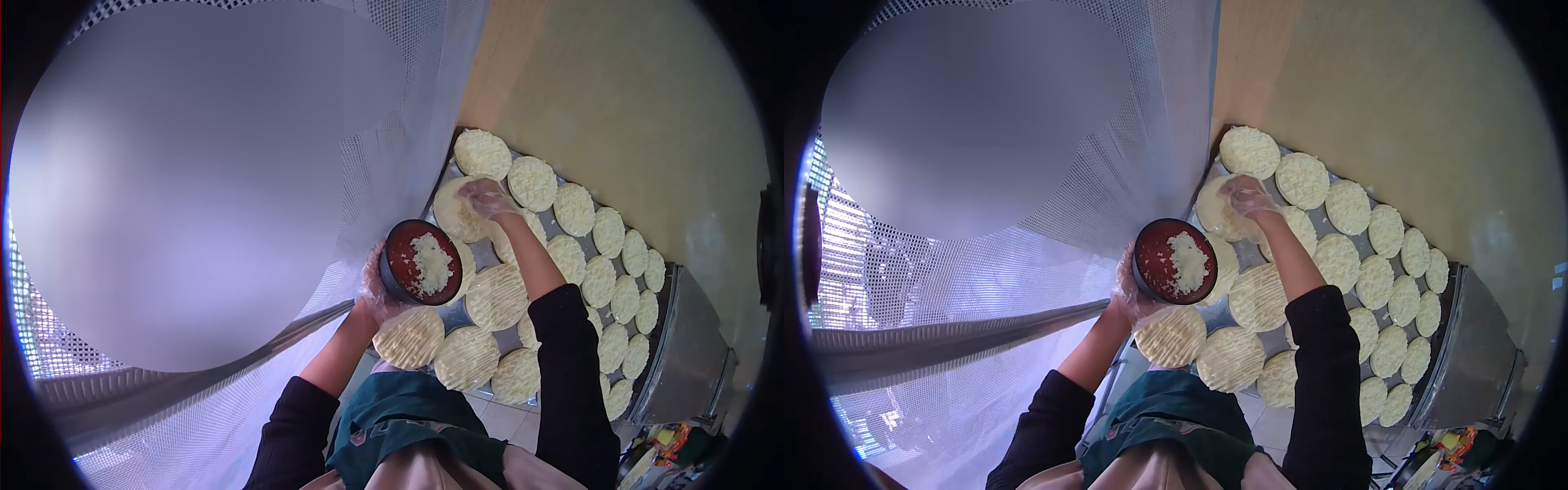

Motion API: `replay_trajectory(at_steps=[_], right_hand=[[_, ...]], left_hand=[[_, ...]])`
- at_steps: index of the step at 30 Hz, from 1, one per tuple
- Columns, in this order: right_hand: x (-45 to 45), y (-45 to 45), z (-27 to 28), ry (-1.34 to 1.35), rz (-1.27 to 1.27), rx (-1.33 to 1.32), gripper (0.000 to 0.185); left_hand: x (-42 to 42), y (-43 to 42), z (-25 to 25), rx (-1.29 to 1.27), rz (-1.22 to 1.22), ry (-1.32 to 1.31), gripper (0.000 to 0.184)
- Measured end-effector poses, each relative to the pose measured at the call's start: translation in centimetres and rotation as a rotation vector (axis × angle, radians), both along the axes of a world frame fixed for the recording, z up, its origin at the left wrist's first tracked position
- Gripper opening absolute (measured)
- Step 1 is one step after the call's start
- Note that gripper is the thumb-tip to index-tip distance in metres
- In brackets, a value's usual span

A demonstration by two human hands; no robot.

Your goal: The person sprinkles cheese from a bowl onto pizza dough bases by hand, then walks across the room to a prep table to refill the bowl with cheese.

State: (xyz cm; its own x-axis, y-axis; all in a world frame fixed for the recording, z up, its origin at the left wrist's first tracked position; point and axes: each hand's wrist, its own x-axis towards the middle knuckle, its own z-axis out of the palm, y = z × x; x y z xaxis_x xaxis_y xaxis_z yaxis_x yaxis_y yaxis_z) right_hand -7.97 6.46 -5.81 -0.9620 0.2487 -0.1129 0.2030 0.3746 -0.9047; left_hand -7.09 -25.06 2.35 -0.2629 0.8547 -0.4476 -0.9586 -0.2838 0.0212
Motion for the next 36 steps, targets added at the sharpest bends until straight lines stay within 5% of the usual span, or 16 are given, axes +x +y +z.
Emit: replay_trajectory(at_steps=[3,5,12,21,23,26,29,32,36], right_hand=[[0.2,-0.2,-1.2,0.250,0.161,-0.422,0.014],[0.4,-1.8,2.1,-0.147,0.135,0.415,0.020],[-1.3,-1.9,2.0,-0.116,0.173,0.375,0.024],[-2.5,-0.8,-1.9,0.091,0.177,-0.239,0.019],[-2.7,-2.3,0.1,-0.015,0.192,0.271,0.015],[-1.9,-4.3,3.5,-0.035,0.239,0.540,0.012],[-4.0,-2.1,-1.2,-0.396,0.204,0.613,0.013],[-2.9,-4.3,3.7,-0.264,0.268,0.517,0.014],[-3.8,-1.6,3.3,-0.111,0.300,0.447,0.016]], left_hand=[[0.0,-0.1,0.0,0.016,0.002,-0.046,0.061],[0.0,0.0,0.2,-0.021,0.023,0.005,0.062],[0.1,0.0,1.0,-0.005,0.016,0.006,0.063],[0.0,0.1,0.7,0.052,0.025,-0.031,0.066],[0.0,0.0,0.9,0.065,0.030,-0.043,0.066],[-0.1,-0.2,1.0,0.034,0.025,0.001,0.065],[-0.1,-0.1,0.6,0.048,0.033,-0.008,0.064],[-0.2,-0.1,0.9,0.045,0.036,-0.008,0.065],[-0.2,-0.2,0.9,0.013,0.026,-0.031,0.066]])
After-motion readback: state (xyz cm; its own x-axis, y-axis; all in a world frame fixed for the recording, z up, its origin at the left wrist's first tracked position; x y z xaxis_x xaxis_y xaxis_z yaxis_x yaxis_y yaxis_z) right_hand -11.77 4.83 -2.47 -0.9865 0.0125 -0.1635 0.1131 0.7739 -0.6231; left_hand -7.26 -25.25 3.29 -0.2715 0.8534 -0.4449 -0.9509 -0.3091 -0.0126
